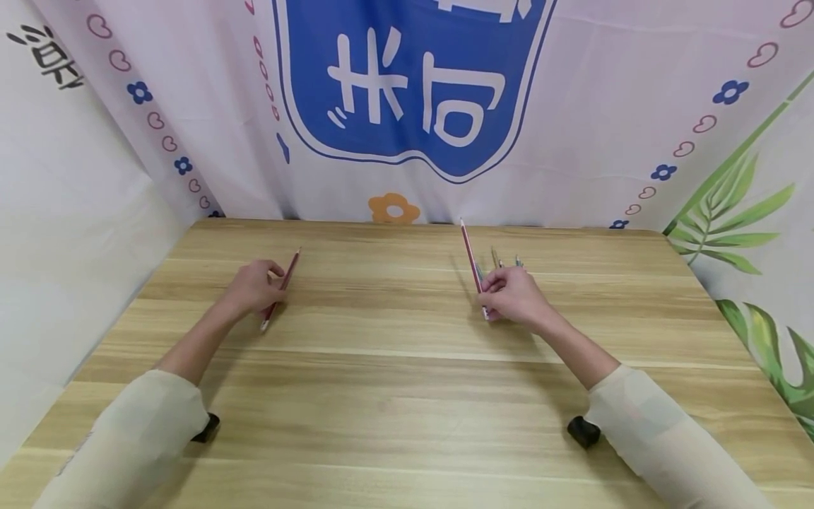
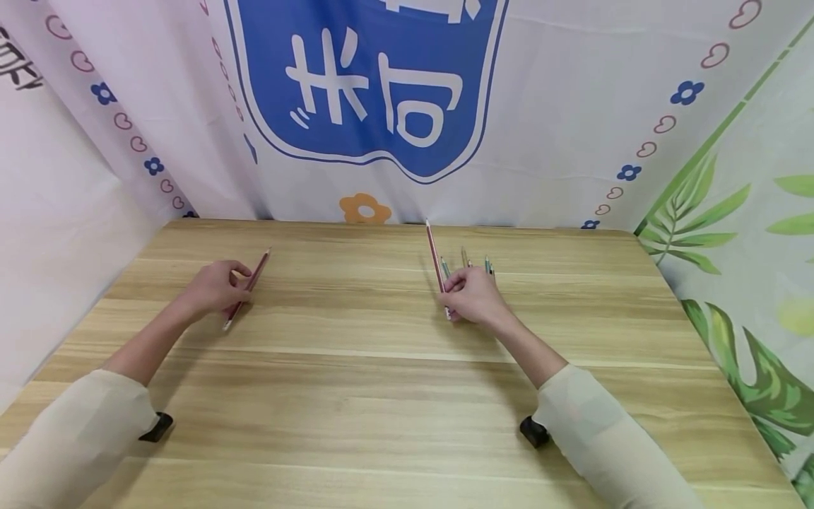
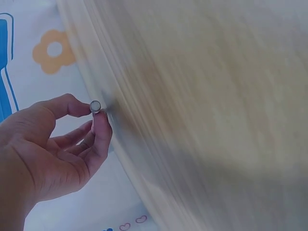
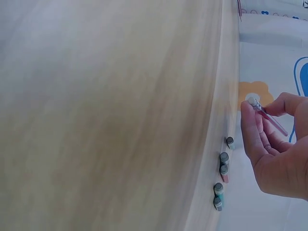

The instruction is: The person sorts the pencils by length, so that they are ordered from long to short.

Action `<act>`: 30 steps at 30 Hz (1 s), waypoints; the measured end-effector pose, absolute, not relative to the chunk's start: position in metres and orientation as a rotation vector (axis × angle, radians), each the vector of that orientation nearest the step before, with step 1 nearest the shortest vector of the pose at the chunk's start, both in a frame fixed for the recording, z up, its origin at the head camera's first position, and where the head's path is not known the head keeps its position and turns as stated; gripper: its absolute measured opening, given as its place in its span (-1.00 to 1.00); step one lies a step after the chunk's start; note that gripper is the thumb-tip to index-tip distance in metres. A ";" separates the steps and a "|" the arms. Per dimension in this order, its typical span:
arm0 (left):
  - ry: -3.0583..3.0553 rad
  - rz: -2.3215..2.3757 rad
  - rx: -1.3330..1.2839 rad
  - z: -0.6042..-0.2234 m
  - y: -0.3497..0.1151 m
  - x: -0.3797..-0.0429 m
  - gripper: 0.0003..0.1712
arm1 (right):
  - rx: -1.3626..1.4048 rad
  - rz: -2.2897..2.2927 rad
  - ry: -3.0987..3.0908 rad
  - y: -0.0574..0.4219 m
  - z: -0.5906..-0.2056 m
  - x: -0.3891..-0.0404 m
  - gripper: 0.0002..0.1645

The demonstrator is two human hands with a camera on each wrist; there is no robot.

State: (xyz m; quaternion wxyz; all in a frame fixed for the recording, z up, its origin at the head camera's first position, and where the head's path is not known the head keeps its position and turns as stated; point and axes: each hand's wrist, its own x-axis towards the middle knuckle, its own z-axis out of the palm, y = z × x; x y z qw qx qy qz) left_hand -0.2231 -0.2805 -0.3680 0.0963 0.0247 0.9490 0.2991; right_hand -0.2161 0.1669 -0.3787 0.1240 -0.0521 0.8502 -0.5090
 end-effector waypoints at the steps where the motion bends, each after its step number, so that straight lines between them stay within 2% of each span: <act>1: 2.808 0.887 0.074 -0.368 -0.281 -0.222 -0.40 | -0.154 -1.485 2.477 0.166 -0.379 -0.216 -0.81; 30: 2.632 0.959 0.058 -0.368 -0.295 -0.216 -0.41 | -0.173 -1.510 2.399 0.150 -0.378 -0.220 -0.72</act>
